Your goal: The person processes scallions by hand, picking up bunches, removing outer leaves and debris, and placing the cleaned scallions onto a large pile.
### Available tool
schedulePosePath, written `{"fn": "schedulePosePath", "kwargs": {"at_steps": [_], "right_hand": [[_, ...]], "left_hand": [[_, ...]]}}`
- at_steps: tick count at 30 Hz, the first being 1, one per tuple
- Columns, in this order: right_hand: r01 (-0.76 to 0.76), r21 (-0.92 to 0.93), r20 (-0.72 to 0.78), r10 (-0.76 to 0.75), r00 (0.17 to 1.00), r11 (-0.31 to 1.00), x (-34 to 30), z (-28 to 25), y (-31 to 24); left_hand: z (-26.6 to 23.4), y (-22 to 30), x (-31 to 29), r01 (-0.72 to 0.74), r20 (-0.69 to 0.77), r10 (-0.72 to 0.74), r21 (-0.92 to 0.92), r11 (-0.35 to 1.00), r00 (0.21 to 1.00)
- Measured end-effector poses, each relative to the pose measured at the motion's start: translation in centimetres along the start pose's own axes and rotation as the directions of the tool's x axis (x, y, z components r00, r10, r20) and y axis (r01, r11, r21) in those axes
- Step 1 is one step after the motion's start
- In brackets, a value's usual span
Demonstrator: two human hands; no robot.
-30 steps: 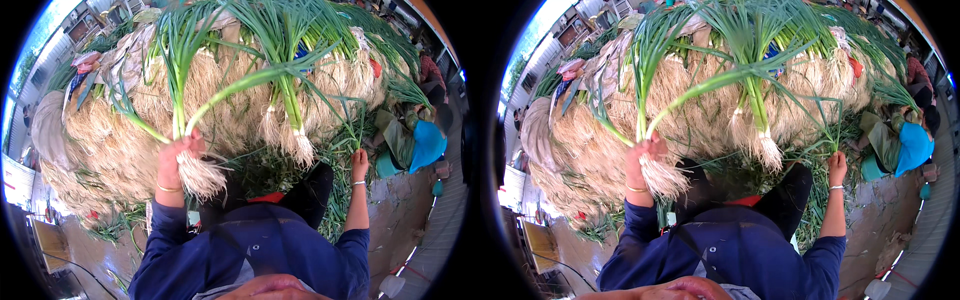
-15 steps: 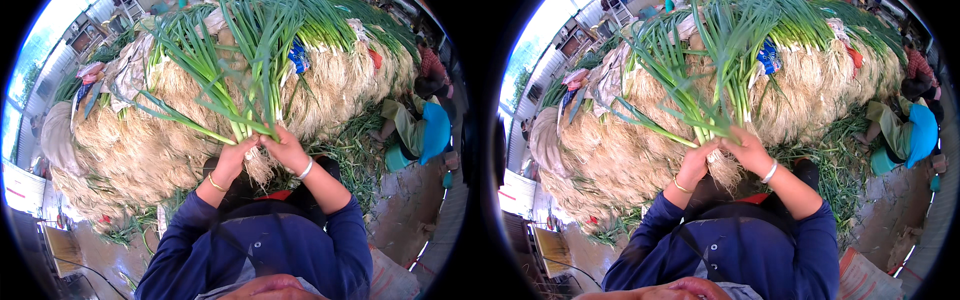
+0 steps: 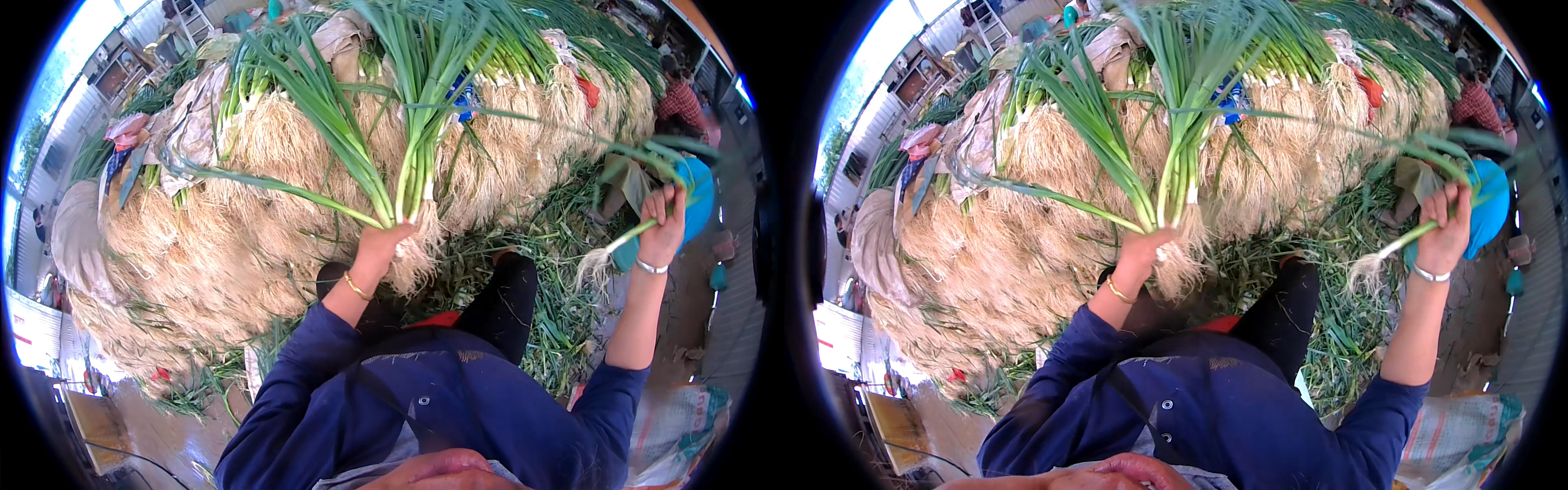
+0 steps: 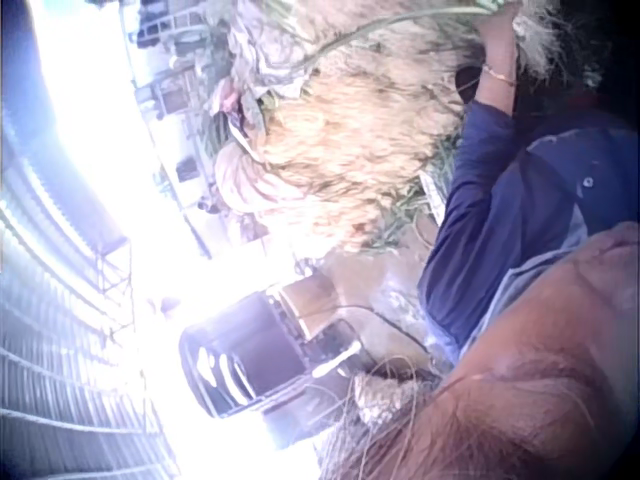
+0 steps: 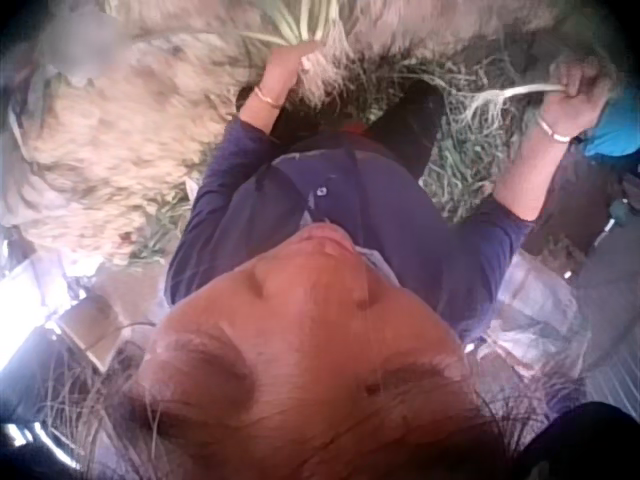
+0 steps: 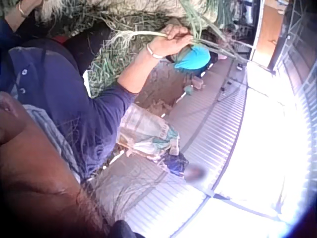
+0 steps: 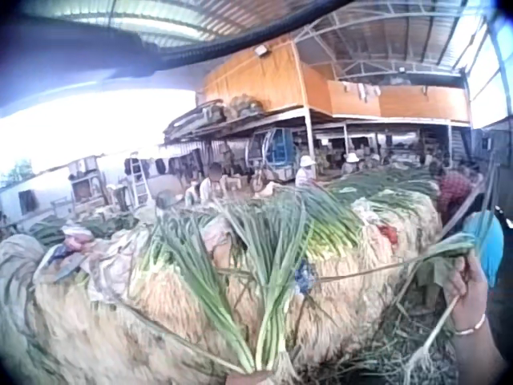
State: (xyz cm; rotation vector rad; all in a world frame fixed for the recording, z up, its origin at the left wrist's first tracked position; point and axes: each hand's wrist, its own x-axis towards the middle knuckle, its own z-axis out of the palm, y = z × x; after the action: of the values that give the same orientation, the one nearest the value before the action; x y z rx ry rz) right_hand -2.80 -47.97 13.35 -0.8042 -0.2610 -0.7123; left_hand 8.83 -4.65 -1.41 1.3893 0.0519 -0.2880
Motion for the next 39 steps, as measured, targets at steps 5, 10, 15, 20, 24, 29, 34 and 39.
{"fn": "schedulePosePath", "kwargs": {"at_steps": [5, 10, 15, 20, 24, 29, 34, 39], "right_hand": [[-0.128, -0.389, -0.748, -0.231, 0.622, 0.912, -5.3, -27.7, -7.4], [-0.630, -0.775, -0.616, 0.159, 0.772, 0.057, -14.0, -31.9, 4.4], [-0.702, -0.455, 0.016, 0.793, 0.609, 0.548, -11.7, 3.1, 19.7], [-0.827, -0.108, 0.302, 0.811, 0.501, 0.551, -9.0, 15.3, 25.9], [-0.613, -0.293, 0.238, 0.677, 0.697, 0.734, -9.5, 17.1, 25.9], [-0.378, -0.685, 0.156, 0.633, 0.759, 0.623, -13.5, 14.5, 25.6], [-0.577, -0.560, 0.116, 0.745, 0.657, 0.595, -11.9, 14.1, 27.2], [-0.748, -0.089, 0.034, 0.753, 0.657, 0.658, -6.0, 16.5, 29.0]], "left_hand": [[-0.9, 1.9, -0.1, -0.058, 0.172, 0.063, -0.034, 0.998, 0.983], [-1.6, 6.8, -2.3, -0.070, 0.198, 0.104, -0.174, 0.982, 0.975], [-2.3, 9.1, -3.6, 0.064, 0.277, 0.137, -0.612, 0.788, 0.951], [-2.6, 5.3, -2.8, 0.148, 0.401, 0.162, -0.638, 0.756, 0.902], [-3.2, 6.0, -5.3, 0.164, 0.375, 0.247, -0.786, 0.596, 0.894], [-4.0, 3.1, -4.6, 0.197, 0.350, -0.013, -0.495, 0.846, 0.936], [-3.0, 2.9, -4.9, 0.263, 0.536, 0.041, -0.478, 0.838, 0.843], [-2.5, 2.7, -4.8, 0.267, 0.536, 0.062, -0.513, 0.816, 0.842]]}}
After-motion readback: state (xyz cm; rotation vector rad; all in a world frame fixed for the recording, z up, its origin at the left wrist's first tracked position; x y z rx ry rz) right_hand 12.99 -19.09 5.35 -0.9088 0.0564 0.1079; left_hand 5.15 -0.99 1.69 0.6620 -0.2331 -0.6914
